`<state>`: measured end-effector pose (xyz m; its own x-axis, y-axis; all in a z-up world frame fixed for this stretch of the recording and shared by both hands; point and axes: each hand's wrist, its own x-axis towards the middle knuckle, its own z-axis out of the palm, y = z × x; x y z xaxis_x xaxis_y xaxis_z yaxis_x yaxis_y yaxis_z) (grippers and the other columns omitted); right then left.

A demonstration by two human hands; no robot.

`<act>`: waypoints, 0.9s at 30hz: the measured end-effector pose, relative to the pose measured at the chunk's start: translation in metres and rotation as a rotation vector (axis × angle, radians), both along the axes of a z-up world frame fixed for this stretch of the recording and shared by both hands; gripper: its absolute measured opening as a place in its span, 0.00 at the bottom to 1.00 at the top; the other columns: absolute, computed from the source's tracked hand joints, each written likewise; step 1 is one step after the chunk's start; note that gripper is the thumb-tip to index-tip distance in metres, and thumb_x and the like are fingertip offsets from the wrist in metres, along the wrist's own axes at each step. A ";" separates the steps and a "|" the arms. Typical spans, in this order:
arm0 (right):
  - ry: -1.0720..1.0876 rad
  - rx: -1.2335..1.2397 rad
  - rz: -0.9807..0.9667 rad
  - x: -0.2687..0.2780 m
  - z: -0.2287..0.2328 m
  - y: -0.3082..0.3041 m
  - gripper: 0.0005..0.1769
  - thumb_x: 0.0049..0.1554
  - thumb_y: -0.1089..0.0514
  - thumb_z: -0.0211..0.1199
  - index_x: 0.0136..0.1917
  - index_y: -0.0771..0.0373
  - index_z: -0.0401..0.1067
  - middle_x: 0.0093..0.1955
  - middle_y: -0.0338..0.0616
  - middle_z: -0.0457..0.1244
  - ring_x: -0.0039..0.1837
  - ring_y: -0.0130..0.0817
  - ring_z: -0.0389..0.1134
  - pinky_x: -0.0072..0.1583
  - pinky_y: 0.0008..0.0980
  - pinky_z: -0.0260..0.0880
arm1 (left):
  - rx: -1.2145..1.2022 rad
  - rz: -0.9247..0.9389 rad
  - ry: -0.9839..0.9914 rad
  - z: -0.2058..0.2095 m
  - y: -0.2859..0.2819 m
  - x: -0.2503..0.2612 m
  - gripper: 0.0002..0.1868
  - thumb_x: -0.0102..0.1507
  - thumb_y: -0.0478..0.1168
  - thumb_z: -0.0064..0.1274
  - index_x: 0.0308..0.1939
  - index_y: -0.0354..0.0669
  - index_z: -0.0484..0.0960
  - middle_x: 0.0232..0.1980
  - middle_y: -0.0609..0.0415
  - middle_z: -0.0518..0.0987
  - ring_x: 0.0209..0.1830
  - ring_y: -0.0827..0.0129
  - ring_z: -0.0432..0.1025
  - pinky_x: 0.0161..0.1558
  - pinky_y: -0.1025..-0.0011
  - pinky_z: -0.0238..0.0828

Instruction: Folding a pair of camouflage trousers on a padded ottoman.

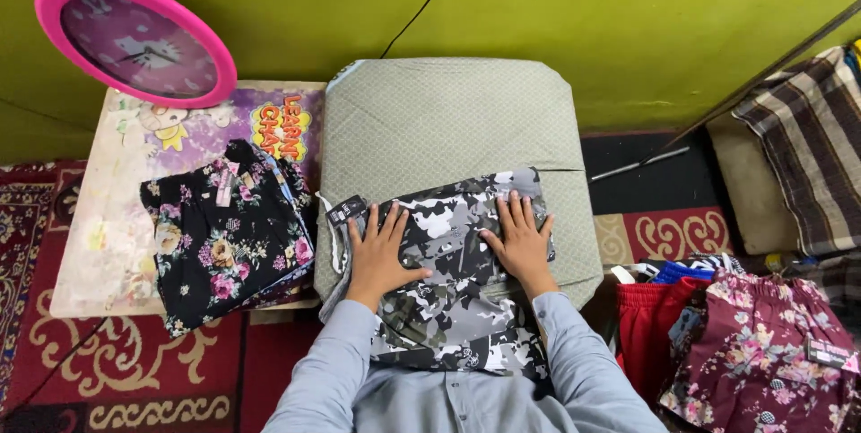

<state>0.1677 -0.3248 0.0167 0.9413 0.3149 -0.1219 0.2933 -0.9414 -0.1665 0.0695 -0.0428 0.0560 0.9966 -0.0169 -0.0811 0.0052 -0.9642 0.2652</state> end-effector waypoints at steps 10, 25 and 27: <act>0.012 -0.008 -0.009 0.001 -0.003 0.000 0.45 0.61 0.21 0.41 0.84 0.40 0.45 0.87 0.37 0.39 0.86 0.41 0.36 0.76 0.75 0.32 | -0.021 0.002 0.077 0.002 0.000 0.003 0.68 0.45 0.82 0.55 0.80 0.54 0.51 0.84 0.55 0.47 0.83 0.47 0.34 0.71 0.27 0.19; 0.099 -0.200 0.105 0.001 0.055 0.081 0.49 0.60 0.21 0.44 0.84 0.46 0.46 0.85 0.49 0.42 0.85 0.46 0.41 0.73 0.81 0.28 | 0.043 -0.021 0.234 0.012 -0.005 0.010 0.77 0.40 0.83 0.57 0.81 0.50 0.41 0.85 0.51 0.38 0.82 0.42 0.26 0.69 0.23 0.14; -0.037 -0.030 0.390 -0.011 0.018 0.105 0.50 0.58 0.20 0.43 0.83 0.48 0.48 0.86 0.48 0.41 0.85 0.47 0.39 0.72 0.82 0.30 | 0.038 -0.034 0.275 0.014 -0.002 0.011 0.79 0.36 0.84 0.57 0.81 0.50 0.41 0.85 0.50 0.39 0.83 0.43 0.26 0.70 0.23 0.14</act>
